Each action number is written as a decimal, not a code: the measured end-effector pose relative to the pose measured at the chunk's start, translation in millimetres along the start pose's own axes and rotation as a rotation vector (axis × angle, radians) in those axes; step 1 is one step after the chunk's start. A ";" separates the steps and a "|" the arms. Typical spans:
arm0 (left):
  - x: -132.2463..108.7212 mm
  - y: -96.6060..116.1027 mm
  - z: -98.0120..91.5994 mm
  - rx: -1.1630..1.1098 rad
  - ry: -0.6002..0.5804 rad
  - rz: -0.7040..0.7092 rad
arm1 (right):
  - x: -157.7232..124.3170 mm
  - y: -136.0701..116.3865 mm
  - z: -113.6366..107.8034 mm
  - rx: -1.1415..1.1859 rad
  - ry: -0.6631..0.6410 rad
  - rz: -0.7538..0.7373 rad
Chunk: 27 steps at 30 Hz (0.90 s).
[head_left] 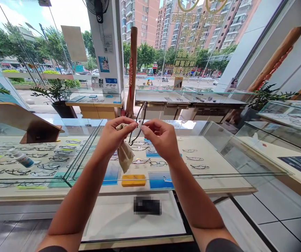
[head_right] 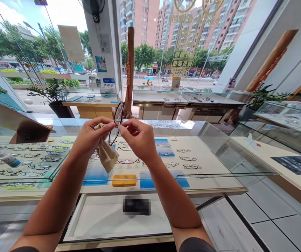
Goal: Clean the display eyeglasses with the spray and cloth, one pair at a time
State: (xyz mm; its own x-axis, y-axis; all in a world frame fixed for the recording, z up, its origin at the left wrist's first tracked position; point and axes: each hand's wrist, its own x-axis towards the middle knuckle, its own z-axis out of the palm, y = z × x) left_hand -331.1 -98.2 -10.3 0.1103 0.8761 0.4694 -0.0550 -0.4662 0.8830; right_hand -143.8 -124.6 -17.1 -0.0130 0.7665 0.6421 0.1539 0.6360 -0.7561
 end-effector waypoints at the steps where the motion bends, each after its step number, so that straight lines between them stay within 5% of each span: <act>1: -0.6 1.0 0.0 0.006 -0.002 0.002 | 0.1 -0.3 -0.3 0.011 -0.013 0.002; 13: -7.7 11.0 -8.5 0.221 -0.091 0.126 | -0.6 -6.2 -10.3 -0.005 -0.079 -0.039; 21: -10.4 25.8 -26.1 0.458 -0.145 0.212 | 0.4 -0.3 -21.1 -0.604 0.366 -0.245; 27: -9.4 24.5 -29.2 0.502 -0.204 0.198 | 1.5 -0.7 -18.4 -0.522 0.428 -0.294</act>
State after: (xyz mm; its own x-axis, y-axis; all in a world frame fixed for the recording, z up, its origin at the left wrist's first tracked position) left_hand -362.5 -114.3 7.0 0.3380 0.7476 0.5716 0.3784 -0.6641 0.6448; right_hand -125.7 -125.6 -13.3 0.2444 0.4006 0.8831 0.6550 0.6033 -0.4550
